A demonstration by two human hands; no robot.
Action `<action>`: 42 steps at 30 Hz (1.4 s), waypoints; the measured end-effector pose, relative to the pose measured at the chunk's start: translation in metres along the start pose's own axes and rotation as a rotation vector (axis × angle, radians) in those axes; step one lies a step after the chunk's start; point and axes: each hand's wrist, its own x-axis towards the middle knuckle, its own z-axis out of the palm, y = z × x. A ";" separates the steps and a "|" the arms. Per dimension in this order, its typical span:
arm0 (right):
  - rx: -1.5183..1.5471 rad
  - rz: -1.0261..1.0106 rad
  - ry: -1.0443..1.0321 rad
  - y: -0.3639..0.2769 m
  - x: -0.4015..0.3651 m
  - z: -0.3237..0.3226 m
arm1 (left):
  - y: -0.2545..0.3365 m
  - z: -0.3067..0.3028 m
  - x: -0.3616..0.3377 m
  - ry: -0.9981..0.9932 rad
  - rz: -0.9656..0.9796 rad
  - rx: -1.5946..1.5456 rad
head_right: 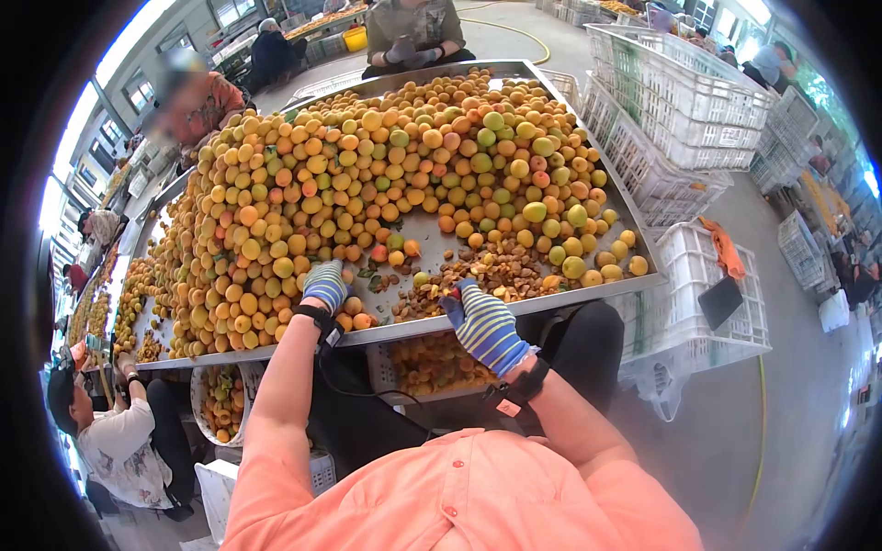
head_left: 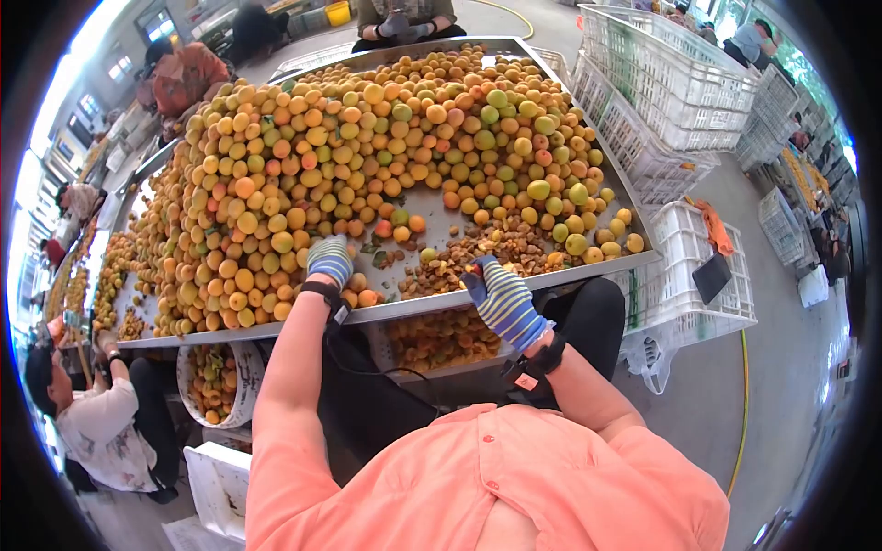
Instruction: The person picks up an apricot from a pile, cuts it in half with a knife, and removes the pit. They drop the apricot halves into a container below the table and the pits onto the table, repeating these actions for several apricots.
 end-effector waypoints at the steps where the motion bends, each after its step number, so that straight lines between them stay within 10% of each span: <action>1: 0.013 -0.001 0.002 -0.001 -0.002 -0.002 | -0.001 0.000 0.005 -0.021 -0.011 -0.011; 4: 0.086 0.020 0.008 -0.002 -0.003 -0.009 | 0.013 -0.017 -0.007 0.037 -0.008 -0.475; 7: 0.360 0.091 -0.027 0.007 0.001 0.000 | 0.031 -0.035 -0.018 -0.279 -0.057 -1.844; 10: 0.923 0.389 -0.193 -0.022 0.012 -0.017 | 0.061 -0.060 -0.042 -0.485 0.225 -2.310; 16: 0.568 -0.040 0.015 -0.024 0.027 0.007 | 0.091 -0.051 -0.052 -0.459 0.250 -2.222; 42: 0.252 0.078 -0.065 -0.022 0.056 0.070 | 0.121 -0.021 -0.051 0.037 0.086 -1.805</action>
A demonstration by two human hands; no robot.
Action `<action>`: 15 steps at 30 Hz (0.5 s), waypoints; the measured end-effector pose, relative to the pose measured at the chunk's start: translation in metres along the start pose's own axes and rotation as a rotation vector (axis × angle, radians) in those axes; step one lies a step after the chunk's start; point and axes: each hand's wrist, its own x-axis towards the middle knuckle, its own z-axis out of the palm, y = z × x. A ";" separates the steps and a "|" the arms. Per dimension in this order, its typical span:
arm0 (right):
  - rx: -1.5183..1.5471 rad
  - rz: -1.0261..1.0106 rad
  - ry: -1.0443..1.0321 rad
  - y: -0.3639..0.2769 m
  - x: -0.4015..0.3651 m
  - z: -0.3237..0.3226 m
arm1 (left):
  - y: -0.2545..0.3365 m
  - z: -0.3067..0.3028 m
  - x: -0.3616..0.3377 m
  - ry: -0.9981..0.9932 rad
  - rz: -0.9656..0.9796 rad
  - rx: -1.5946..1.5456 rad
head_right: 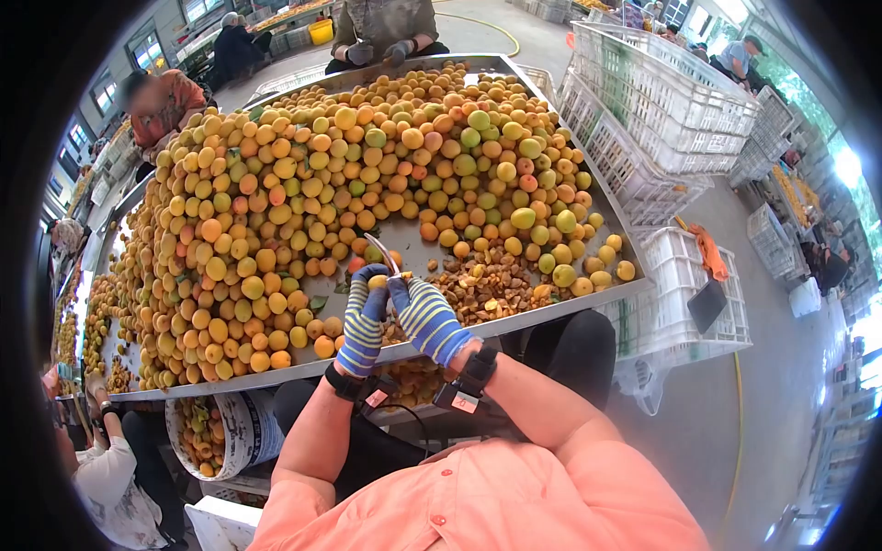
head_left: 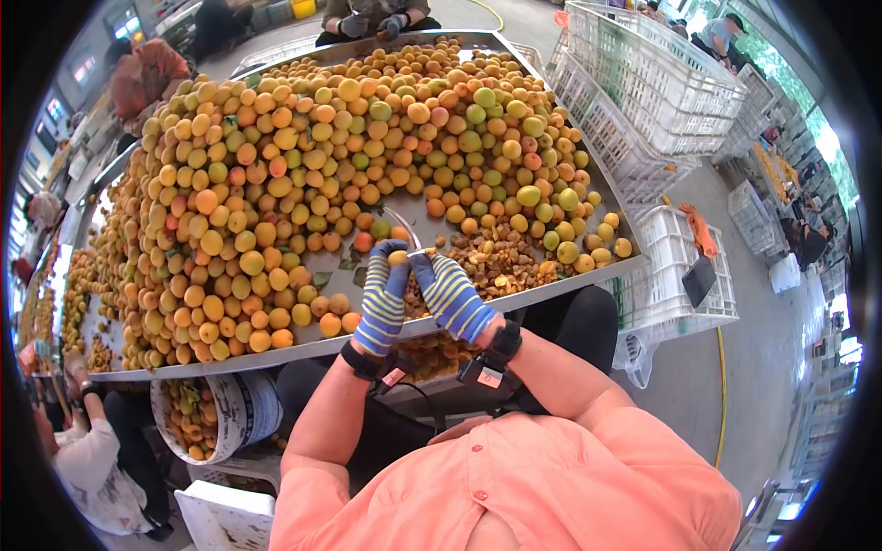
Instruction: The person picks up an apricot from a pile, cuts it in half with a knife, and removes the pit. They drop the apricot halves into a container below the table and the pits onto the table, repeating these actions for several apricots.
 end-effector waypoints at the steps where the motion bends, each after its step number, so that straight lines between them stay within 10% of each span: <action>1: 0.144 0.094 -0.044 0.003 0.001 0.004 | 0.000 -0.001 0.002 0.008 0.026 0.010; 6: 1.593 0.937 -0.734 -0.016 0.017 -0.034 | -0.010 -0.011 0.011 -0.121 -0.160 -0.691; 15: 0.505 0.372 -0.292 -0.013 0.001 -0.016 | -0.029 -0.026 0.026 -0.081 -0.389 -1.084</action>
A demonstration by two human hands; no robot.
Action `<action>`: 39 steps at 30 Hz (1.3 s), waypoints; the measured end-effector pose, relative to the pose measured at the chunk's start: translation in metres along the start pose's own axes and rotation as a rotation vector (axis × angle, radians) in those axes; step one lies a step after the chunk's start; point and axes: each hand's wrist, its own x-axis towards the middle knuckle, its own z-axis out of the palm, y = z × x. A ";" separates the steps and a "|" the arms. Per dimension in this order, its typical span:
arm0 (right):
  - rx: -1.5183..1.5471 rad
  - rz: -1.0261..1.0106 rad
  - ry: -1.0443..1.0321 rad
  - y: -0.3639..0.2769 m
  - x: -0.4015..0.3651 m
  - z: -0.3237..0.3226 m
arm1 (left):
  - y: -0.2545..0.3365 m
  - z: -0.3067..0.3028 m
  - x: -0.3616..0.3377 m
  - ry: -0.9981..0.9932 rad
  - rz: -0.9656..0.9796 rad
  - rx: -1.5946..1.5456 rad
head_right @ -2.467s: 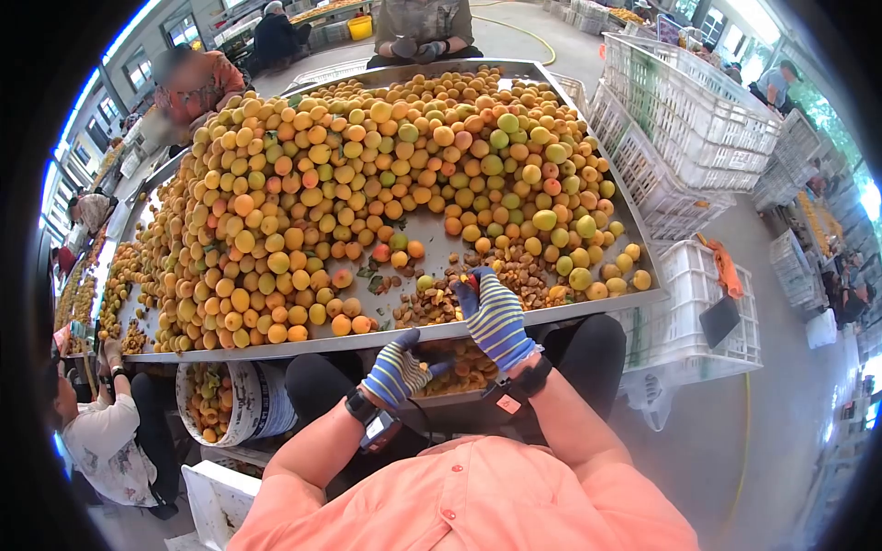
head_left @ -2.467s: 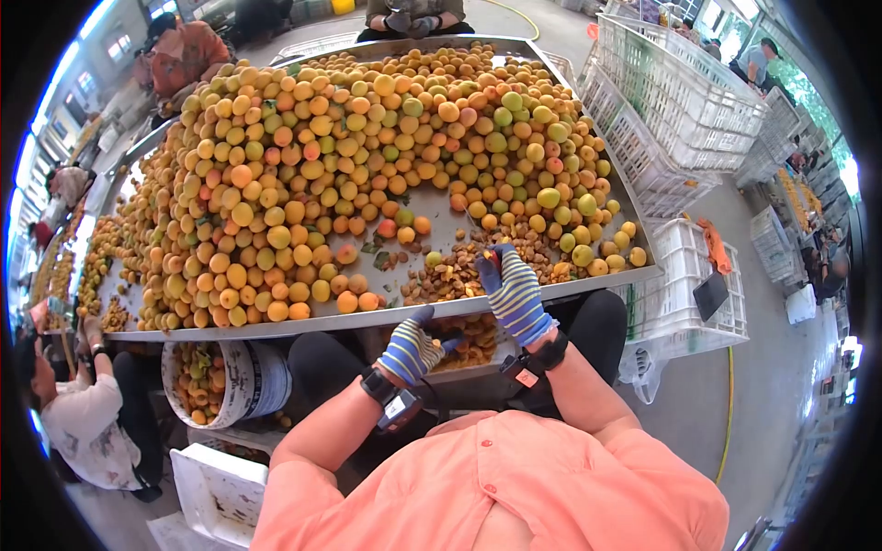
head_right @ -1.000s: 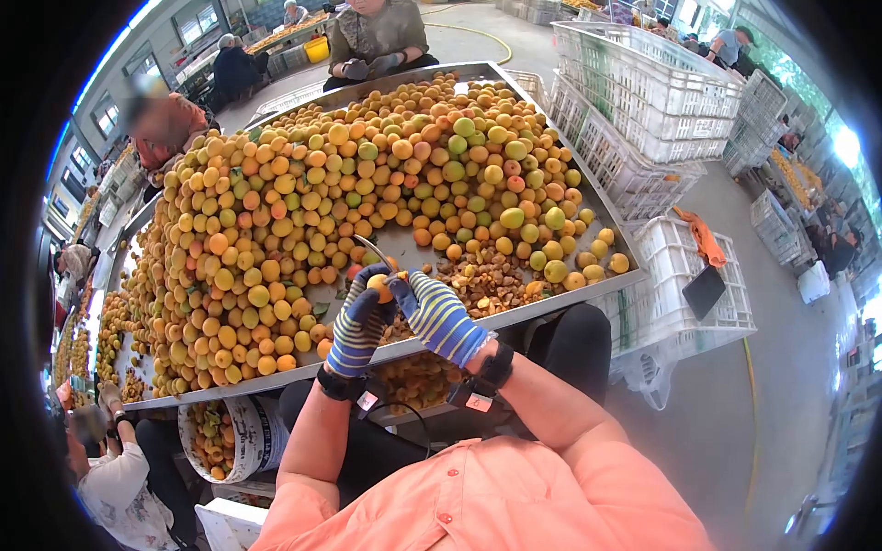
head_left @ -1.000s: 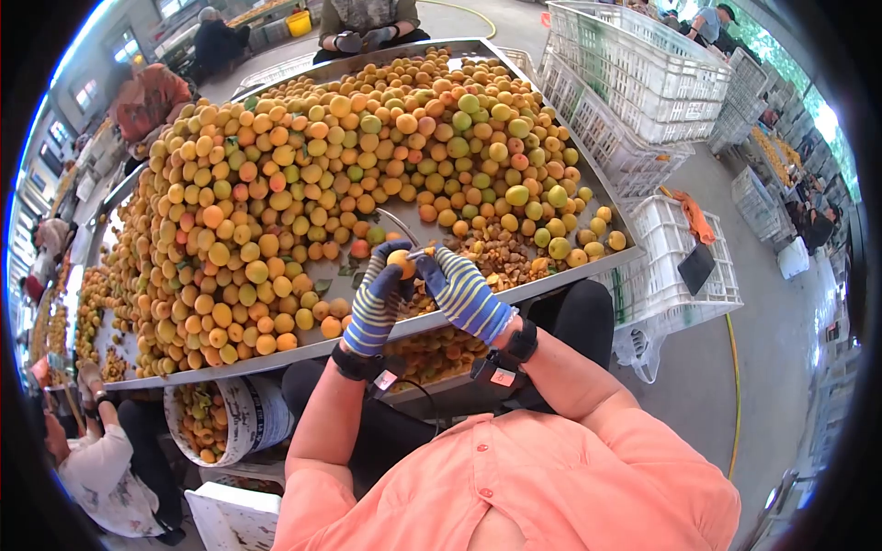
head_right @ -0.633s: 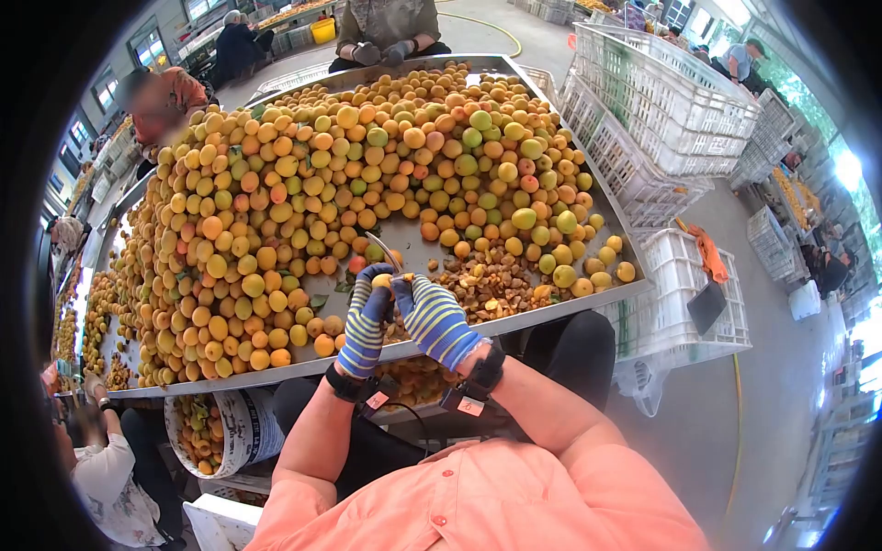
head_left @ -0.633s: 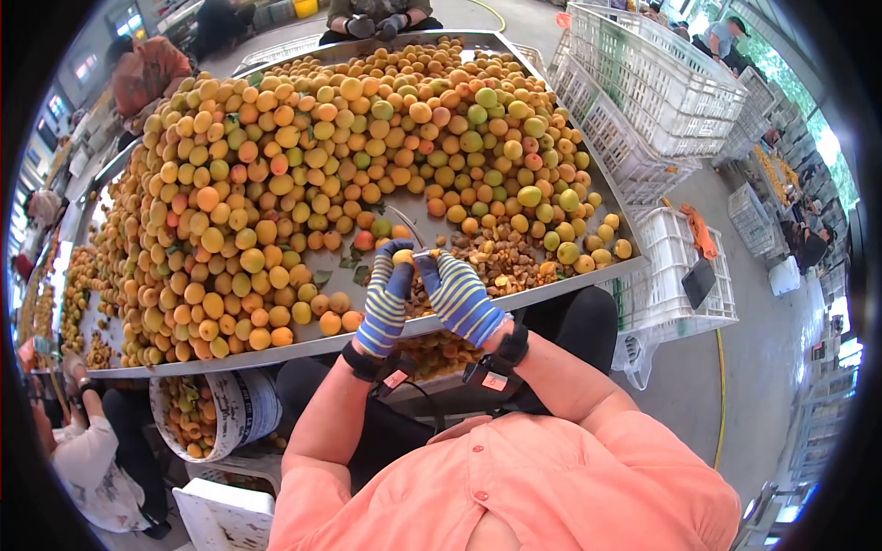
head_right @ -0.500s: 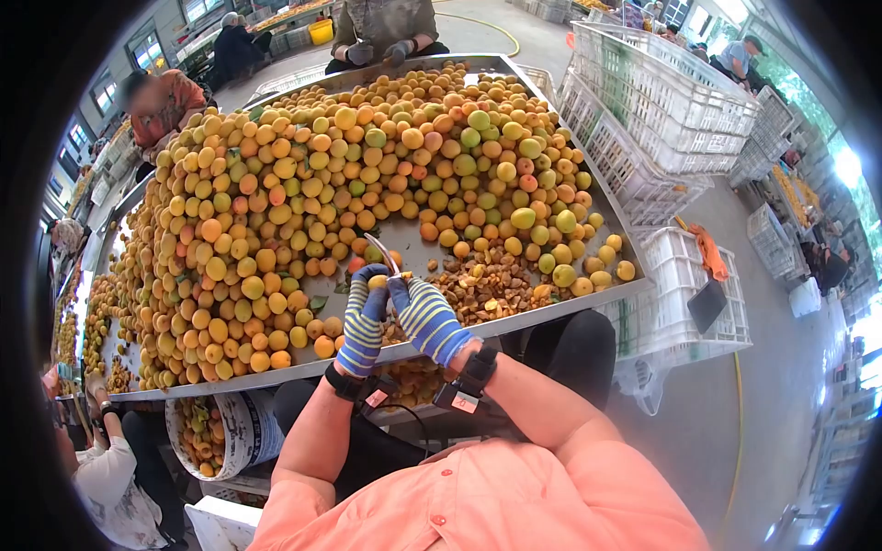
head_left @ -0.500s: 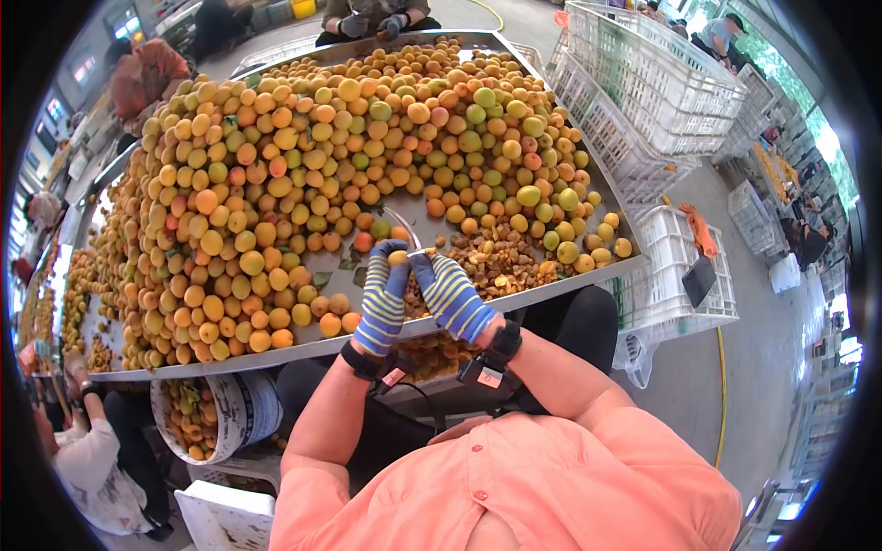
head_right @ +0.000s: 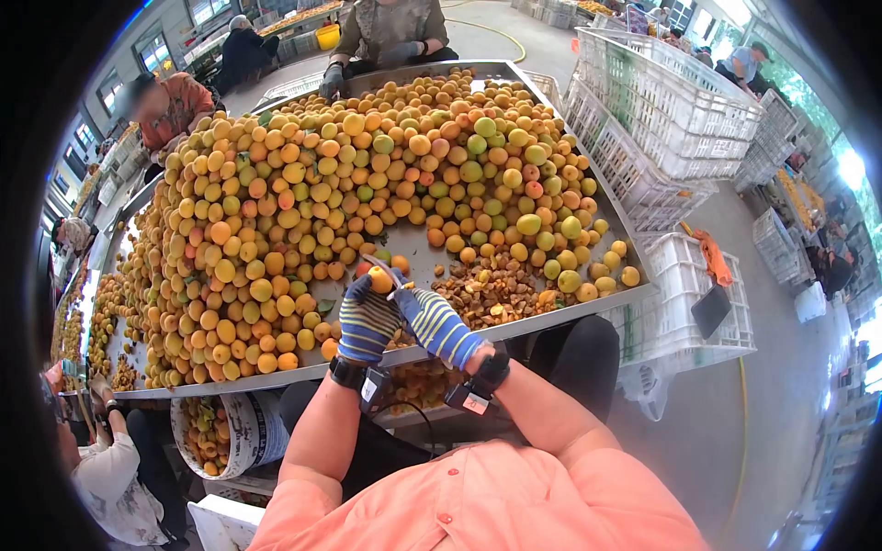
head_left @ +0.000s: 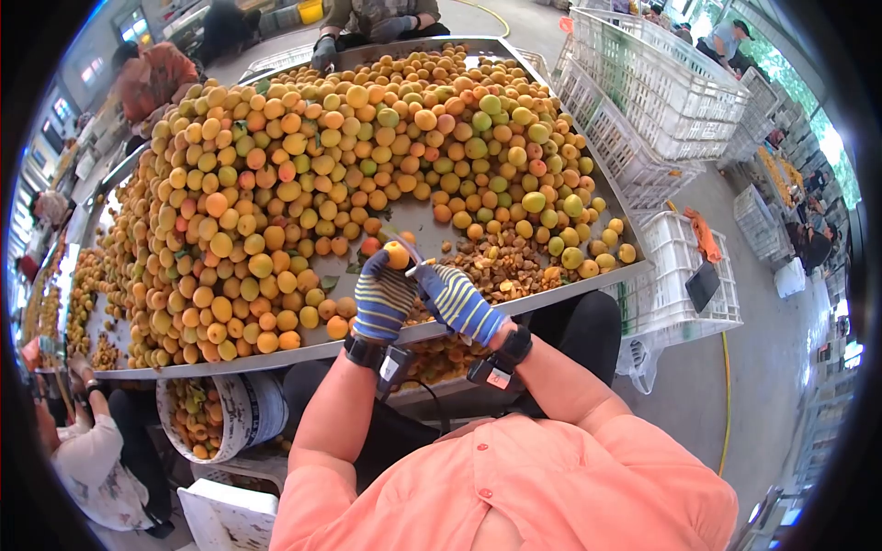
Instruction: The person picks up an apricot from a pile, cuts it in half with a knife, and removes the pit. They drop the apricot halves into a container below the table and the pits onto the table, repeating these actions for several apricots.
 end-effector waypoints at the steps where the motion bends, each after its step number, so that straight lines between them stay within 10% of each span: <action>1: -0.176 -0.156 0.056 0.016 0.004 0.001 | -0.003 0.003 -0.002 -0.008 0.002 -0.018; 6: -0.488 -0.398 0.207 0.026 -0.002 0.007 | -0.007 0.007 -0.005 -0.036 0.042 0.013; 19: -0.696 -0.167 0.125 0.007 -0.009 0.011 | -0.003 0.004 -0.006 -0.111 0.219 0.561; 27: -0.796 -0.246 0.277 0.012 -0.010 0.012 | -0.014 0.024 -0.015 -0.034 -0.078 0.266; 34: -0.855 -0.266 0.221 0.008 -0.012 0.008 | 0.000 0.019 -0.013 0.029 0.291 0.848; 39: -0.798 -0.273 0.210 0.013 -0.011 0.003 | -0.005 0.016 -0.015 -0.107 0.159 0.396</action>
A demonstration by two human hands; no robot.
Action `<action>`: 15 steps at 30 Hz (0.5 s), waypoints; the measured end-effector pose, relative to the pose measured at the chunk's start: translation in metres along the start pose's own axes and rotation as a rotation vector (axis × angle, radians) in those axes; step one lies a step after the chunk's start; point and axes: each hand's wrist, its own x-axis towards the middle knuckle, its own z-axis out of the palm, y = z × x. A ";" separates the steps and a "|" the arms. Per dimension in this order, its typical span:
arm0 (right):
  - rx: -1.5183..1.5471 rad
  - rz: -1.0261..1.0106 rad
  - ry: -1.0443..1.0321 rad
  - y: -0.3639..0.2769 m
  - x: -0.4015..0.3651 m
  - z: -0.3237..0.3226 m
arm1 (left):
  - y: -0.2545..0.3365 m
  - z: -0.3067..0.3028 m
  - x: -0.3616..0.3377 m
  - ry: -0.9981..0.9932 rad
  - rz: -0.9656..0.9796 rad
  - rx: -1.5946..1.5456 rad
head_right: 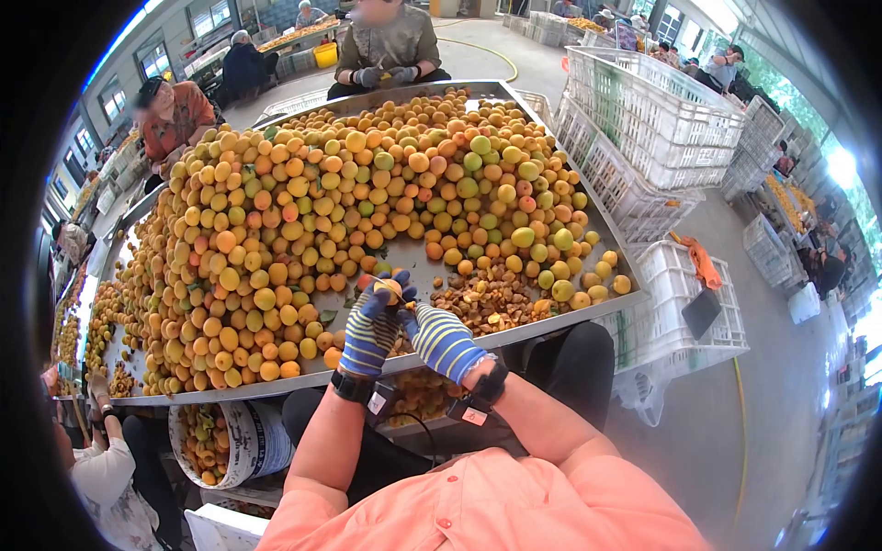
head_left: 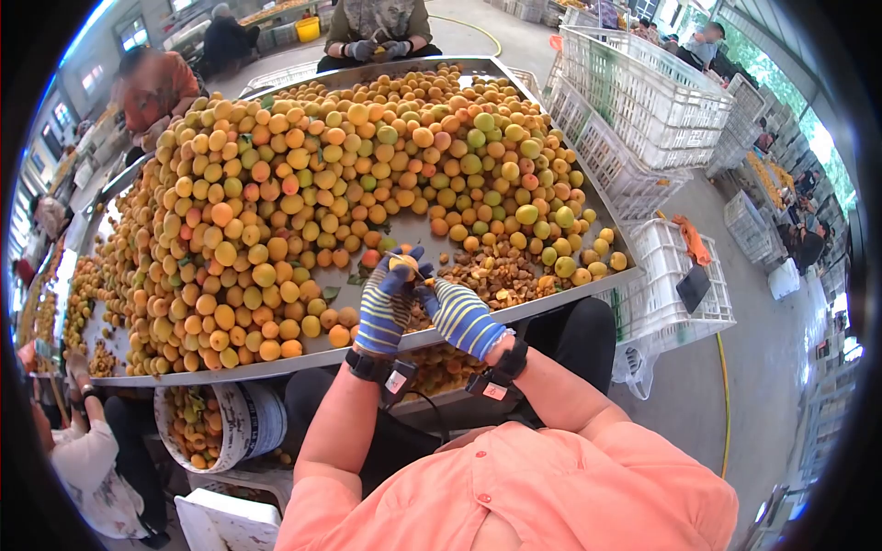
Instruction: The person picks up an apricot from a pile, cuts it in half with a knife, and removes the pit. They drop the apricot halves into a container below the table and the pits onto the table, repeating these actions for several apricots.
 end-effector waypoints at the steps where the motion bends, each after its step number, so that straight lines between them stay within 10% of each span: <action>1: 0.020 0.005 0.017 0.001 0.001 0.001 | -0.004 -0.005 0.001 0.019 -0.092 -0.109; 15: 0.008 0.042 -0.084 0.004 -0.001 -0.016 | 0.001 0.003 0.000 -0.002 -0.042 0.196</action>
